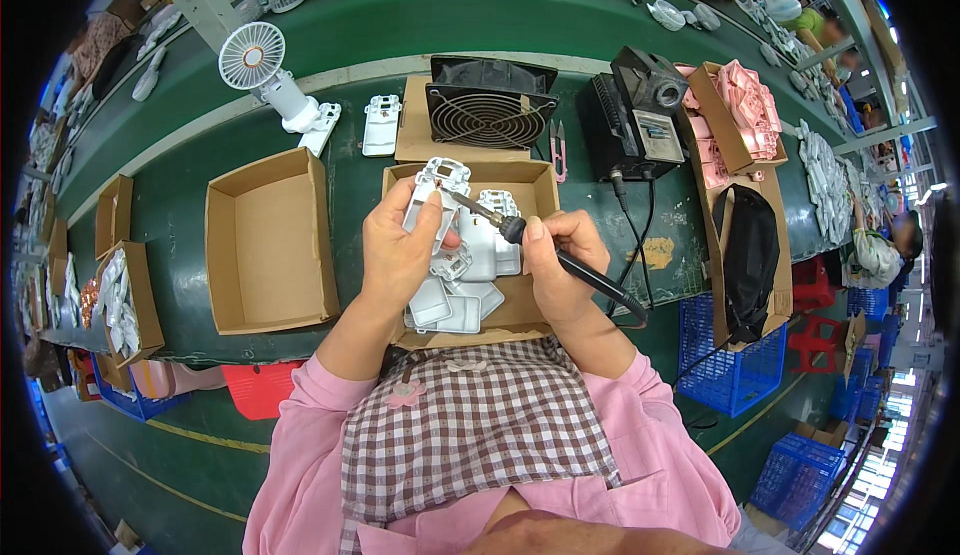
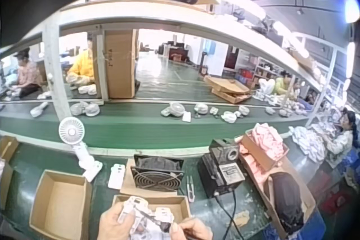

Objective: The person picks up white plastic components from a box, solders them using a soldering iron, and places the finished parts into a separate cardboard box.

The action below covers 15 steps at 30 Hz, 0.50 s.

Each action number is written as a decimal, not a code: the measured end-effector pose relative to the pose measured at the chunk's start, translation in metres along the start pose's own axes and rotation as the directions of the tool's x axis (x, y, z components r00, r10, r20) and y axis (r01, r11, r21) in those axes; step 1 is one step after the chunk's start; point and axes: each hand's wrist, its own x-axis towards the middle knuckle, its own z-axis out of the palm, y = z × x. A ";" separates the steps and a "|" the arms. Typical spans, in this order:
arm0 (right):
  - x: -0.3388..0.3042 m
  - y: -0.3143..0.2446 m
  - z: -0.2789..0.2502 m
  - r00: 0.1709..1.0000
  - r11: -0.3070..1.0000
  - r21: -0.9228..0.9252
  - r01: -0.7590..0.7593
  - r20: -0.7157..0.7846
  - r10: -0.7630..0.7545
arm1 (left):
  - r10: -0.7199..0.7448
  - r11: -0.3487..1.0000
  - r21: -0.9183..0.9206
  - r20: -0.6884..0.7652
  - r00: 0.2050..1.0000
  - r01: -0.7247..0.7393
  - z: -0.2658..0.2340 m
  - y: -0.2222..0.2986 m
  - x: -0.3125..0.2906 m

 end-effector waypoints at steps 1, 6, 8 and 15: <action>0.000 0.000 0.000 1.000 1.000 0.001 -0.006 0.003 0.006 | 0.000 1.000 0.000 0.000 1.000 0.000 0.000 0.000 0.000; -0.002 0.001 0.001 0.996 0.995 0.094 -0.028 -0.079 0.036 | -0.020 1.000 0.002 -0.005 1.000 0.020 0.001 0.002 -0.001; -0.002 0.000 -0.001 0.995 0.992 0.117 -0.038 -0.090 0.049 | -0.025 1.000 0.001 -0.001 1.000 0.025 0.001 0.003 -0.002; 0.000 -0.003 0.001 0.996 0.993 0.104 -0.051 -0.066 0.058 | -0.057 0.997 0.055 0.023 0.998 0.055 0.001 0.002 -0.001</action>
